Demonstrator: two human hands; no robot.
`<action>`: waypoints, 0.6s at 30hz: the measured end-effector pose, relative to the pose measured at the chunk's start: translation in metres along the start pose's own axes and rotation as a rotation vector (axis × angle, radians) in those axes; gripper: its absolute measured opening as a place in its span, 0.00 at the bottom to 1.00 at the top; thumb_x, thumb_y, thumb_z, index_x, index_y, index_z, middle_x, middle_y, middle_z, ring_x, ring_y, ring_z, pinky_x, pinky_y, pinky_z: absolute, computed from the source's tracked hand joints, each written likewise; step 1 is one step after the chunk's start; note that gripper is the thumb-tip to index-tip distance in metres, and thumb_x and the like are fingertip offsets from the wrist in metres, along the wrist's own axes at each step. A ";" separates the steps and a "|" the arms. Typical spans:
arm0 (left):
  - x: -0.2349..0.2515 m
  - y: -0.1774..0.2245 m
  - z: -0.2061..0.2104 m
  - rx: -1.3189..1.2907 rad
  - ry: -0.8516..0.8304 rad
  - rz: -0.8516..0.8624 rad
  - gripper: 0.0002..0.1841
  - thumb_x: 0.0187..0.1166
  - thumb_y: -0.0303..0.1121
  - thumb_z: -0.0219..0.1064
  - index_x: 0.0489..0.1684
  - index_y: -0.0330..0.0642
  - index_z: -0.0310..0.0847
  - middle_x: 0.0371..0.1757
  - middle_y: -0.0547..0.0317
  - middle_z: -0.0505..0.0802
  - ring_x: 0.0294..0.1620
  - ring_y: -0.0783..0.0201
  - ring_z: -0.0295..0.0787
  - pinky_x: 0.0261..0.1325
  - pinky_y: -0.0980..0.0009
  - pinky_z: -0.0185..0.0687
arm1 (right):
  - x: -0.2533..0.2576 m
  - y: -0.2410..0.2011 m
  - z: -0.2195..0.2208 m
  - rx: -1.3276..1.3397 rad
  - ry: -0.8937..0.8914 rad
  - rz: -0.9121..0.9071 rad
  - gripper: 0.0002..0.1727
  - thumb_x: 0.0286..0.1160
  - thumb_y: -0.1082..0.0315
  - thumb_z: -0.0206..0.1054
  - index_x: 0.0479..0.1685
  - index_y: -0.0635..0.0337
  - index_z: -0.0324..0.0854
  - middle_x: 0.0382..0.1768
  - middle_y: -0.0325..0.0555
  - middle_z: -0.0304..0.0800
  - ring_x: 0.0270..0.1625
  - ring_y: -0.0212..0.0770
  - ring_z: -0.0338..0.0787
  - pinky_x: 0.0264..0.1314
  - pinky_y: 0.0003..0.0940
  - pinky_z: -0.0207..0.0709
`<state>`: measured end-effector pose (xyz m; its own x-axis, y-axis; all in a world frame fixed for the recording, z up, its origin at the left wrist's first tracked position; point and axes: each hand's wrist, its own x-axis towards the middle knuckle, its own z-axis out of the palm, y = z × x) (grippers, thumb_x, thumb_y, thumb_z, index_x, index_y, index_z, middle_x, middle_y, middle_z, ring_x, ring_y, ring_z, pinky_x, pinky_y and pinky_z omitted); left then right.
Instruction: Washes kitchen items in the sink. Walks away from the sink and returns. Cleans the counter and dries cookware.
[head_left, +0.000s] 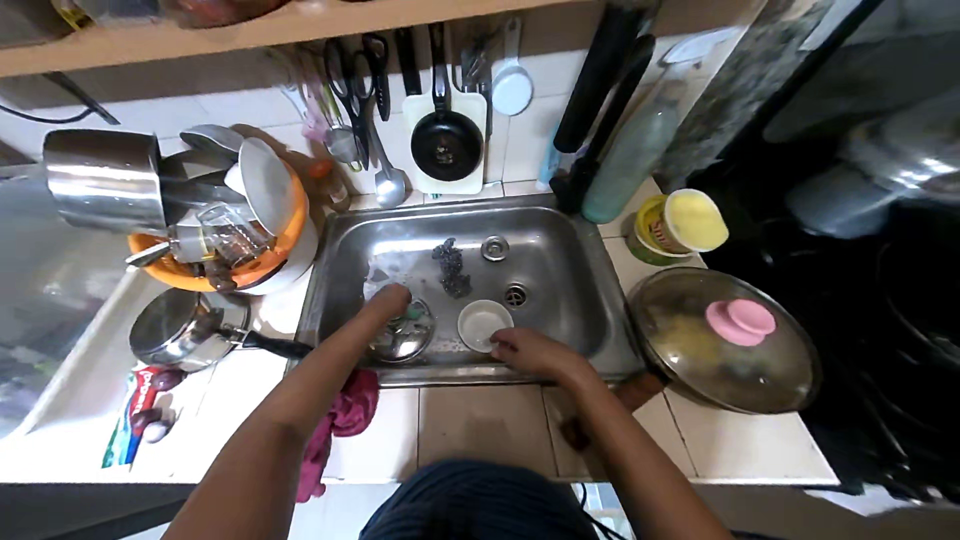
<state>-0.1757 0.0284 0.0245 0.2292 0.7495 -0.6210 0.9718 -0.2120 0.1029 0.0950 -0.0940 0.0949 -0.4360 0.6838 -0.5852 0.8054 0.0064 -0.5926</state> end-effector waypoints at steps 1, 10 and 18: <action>0.006 -0.003 -0.002 0.008 -0.005 -0.004 0.15 0.82 0.27 0.65 0.61 0.28 0.85 0.66 0.28 0.87 0.73 0.31 0.80 0.74 0.32 0.70 | -0.003 0.001 -0.001 -0.003 0.004 0.009 0.24 0.94 0.62 0.54 0.80 0.69 0.72 0.71 0.69 0.81 0.73 0.61 0.82 0.80 0.56 0.67; 0.055 0.007 -0.029 -0.123 0.049 0.029 0.19 0.84 0.31 0.66 0.64 0.23 0.82 0.67 0.25 0.86 0.74 0.31 0.80 0.78 0.36 0.68 | -0.065 0.005 -0.015 0.031 0.105 0.100 0.24 0.93 0.63 0.55 0.81 0.67 0.71 0.72 0.66 0.81 0.75 0.60 0.82 0.82 0.54 0.67; -0.015 0.072 -0.031 -0.010 0.175 0.083 0.22 0.94 0.31 0.47 0.74 0.22 0.74 0.76 0.25 0.80 0.82 0.34 0.72 0.87 0.47 0.58 | -0.161 0.029 0.007 0.126 0.437 0.143 0.23 0.89 0.65 0.59 0.78 0.68 0.76 0.70 0.67 0.84 0.73 0.63 0.83 0.81 0.57 0.69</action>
<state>-0.1078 0.0213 0.0651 0.3136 0.8276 -0.4656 0.9496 -0.2716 0.1567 0.1857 -0.2085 0.1681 -0.0929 0.9145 -0.3938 0.7782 -0.1801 -0.6017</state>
